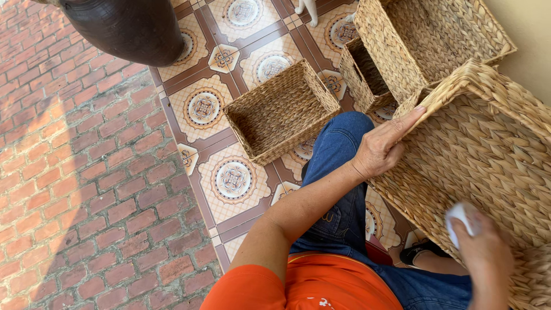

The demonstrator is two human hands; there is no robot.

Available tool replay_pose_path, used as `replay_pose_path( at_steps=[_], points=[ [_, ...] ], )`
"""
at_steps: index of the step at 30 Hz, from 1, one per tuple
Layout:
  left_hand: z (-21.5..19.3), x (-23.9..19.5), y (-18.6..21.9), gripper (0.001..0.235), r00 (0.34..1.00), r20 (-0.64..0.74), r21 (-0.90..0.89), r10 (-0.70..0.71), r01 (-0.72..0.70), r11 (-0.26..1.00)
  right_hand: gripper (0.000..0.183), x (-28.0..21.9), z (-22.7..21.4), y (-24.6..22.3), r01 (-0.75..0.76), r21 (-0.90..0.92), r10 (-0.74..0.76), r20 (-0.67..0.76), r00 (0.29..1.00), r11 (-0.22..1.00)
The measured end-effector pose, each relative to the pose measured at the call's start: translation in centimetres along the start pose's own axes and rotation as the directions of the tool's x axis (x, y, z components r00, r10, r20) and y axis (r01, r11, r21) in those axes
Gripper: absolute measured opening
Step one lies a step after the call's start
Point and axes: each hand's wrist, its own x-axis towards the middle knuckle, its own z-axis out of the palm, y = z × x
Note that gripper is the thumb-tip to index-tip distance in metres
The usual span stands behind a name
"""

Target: The person sits on the floor and uses a white brush to clean the interior and exterior surfaces of a woven basket. They hold the basket with one hand and brush with the other, rotating the basket to reach different sides.

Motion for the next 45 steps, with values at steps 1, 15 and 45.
replay_pose_path(
  at_steps=[1,15,45],
  points=[
    [0.0,0.0,0.1,0.085,1.0,0.006,0.004,-0.011,0.011,1.0,0.068,-1.6,-0.1,-2.8,0.127,0.096,-0.123,-0.051,0.991,0.987],
    [0.9,-1.6,-2.4,0.078,0.988,0.092,-0.028,-0.121,0.124,0.992,0.055,-1.6,-2.4,0.0,0.191,0.122,-0.169,-0.173,0.97,0.974],
    [0.9,0.0,-2.2,0.075,1.0,-0.003,0.021,-0.018,0.018,1.0,0.062,-1.8,-2.5,4.3,0.102,0.015,-0.095,-0.239,0.966,0.995]
  ],
)
